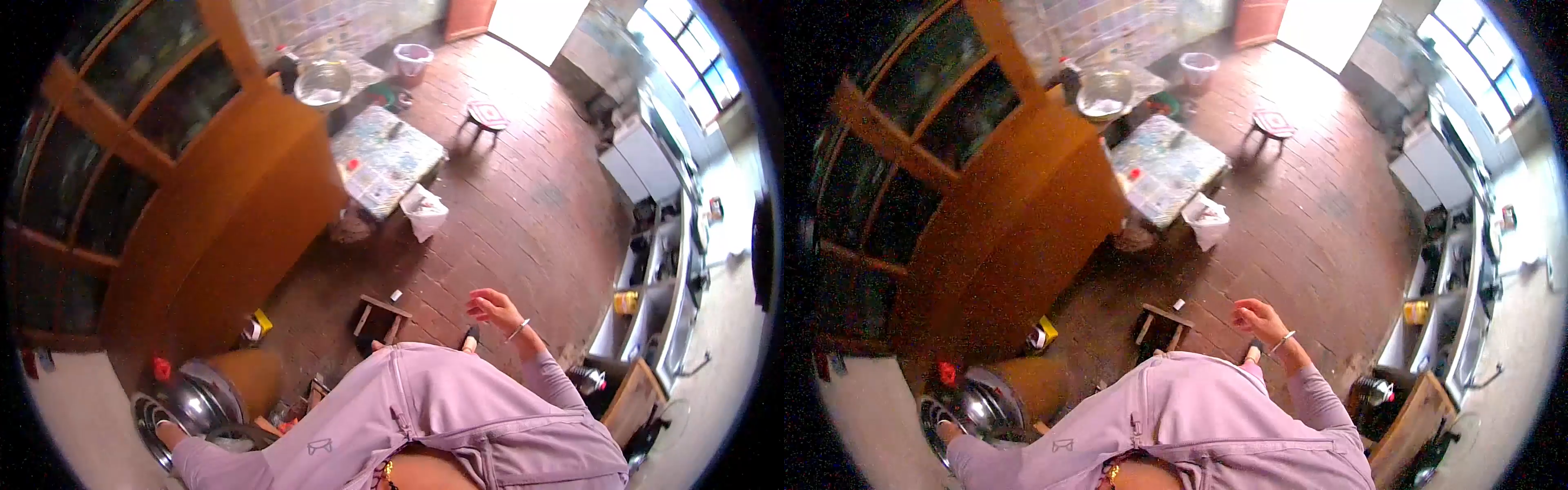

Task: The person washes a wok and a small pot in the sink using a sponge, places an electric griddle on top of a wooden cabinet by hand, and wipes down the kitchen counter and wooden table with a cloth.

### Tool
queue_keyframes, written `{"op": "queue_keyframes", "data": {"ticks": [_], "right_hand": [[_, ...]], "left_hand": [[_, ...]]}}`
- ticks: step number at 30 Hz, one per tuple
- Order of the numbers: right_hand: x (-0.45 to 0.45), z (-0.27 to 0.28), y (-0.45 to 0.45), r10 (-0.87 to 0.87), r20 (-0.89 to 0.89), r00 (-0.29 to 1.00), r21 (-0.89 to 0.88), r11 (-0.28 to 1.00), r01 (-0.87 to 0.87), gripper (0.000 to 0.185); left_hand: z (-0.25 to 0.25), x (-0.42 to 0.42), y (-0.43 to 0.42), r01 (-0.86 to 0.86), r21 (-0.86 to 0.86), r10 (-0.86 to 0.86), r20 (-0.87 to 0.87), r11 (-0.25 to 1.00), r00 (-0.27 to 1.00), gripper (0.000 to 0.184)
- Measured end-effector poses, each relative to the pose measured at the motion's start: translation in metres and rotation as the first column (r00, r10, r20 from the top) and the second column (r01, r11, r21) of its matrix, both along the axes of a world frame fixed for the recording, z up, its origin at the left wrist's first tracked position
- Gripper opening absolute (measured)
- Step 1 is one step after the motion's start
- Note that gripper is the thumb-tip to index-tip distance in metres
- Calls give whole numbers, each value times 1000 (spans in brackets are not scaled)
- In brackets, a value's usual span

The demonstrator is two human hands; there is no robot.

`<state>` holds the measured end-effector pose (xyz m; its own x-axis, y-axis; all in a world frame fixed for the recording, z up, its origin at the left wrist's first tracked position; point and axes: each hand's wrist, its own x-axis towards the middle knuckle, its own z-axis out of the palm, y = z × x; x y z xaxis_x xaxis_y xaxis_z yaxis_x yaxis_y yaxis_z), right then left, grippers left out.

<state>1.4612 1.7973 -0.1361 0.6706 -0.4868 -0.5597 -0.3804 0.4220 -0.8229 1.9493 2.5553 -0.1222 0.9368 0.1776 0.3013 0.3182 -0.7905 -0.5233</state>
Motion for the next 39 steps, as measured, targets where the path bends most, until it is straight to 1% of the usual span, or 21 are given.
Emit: {"op": "queue_keyframes", "data": {"ticks": [3, 5, 6, 7, 8, 9, 10, 11, 12, 14, 16, 18, 20, 21, 24, 25, 28, 32, 34, 36, 39], "right_hand": [[-59, -6, -20, -90, 23, 996, -8, 996, 90, 28], [-99, -11, -38, -136, 65, 989, 10, 991, 135, 29], [-120, -14, -48, -161, 102, 982, 24, 987, 160, 29], [-141, -18, -61, -182, 104, 978, 29, 983, 180, 28], [-164, -28, -72, -191, 120, 974, 29, 982, 189, 28], [-191, -42, -87, -191, 116, 975, 45, 981, 187, 28], [-215, -61, -102, -215, 118, 969, 65, 976, 209, 27], [-234, -73, -105, -286, 156, 945, 85, 958, 275, 26], [-258, -78, -108, -297, 141, 944, 27, 955, 297, 26], [-285, -61, -131, -353, 162, 921, -75, 927, 369, 25], [-317, -37, -133, -372, 211, 904, -104, 911, 399, 25], [-353, -45, -131, -508, 161, 846, 38, 860, 509, 25], [-387, -41, -130, -592, 53, 805, 18, 806, 591, 25], [-401, -38, -126, -671, 2, 742, 26, 741, 671, 25], [-454, -59, -140, -816, -70, 574, 22, 574, 818, 23], [-462, -60, -146, -844, -66, 532, 50, 529, 847, 23], [-474, -63, -162, -901, -36, 433, 79, 430, 900, 22], [-485, -66, -194, -966, -59, 252, 23, 251, 968, 23], [-486, -64, -206, -987, -27, 157, -19, 157, 987, 23], [-481, -54, -214, -998, -21, 56, 70, 55, 996, 22], [-480, -60, -212, -1000, -20, -24, 2, -24, 1000, 23]], "left_hand": [[32, 12, -57, 62, -50, -57, 93, 997, 994, 35], [52, 23, -105, 239, -102, -220, 165, 966, 961, 36], [62, 19, -141, 351, -217, -309, 205, 911, 929, 37], [65, 9, -180, 419, -534, -348, 235, 734, 908, 32], [75, -9, -234, 433, -806, -343, 305, 404, 888, 29], [86, -25, -289, 388, -919, -287, 354, 69, 890, 25], [72, -51, -361, 240, -596, -15, 391, -767, 920, 22], [75, -100, -446, 65, -586, -168, 335, -808, 927, 16], [63, -143, -505, -233, -665, -475, 207, -709, 855, 14], [30, -251, -628, -455, -670, -664, 76, -587, 744, 12], [-49, -302, -664, -746, -505, -815, -133, -433, 564, 7], [-152, -321, -676, -898, -278, -829, -363, -340, 426, 9], [-202, -336, -691, -919, -345, -739, -565, -194, 368, 9], [-198, -342, -705, -868, -495, -596, -684, -44, 420, 11], [-236, -337, -772, -843, -534, -499, -749, 67, 435, 11], [-238, -338, -793, -824, -543, -484, -771, 160, 414, 11], [-257, -360, -881, -739, -509, -536, -810, 441, 238, 9], [-265, -399, -1043, -571, -485, -633, -770, 663, -80, 9], [-263, -417, -1134, -506, -501, -675, -693, 702, -251, 9], [-258, -434, -1229, -481, -494, -687, -570, 724, -450, 9], [-246, -474, -1370, -518, -452, -646, -191, 726, -739, 11]]}}
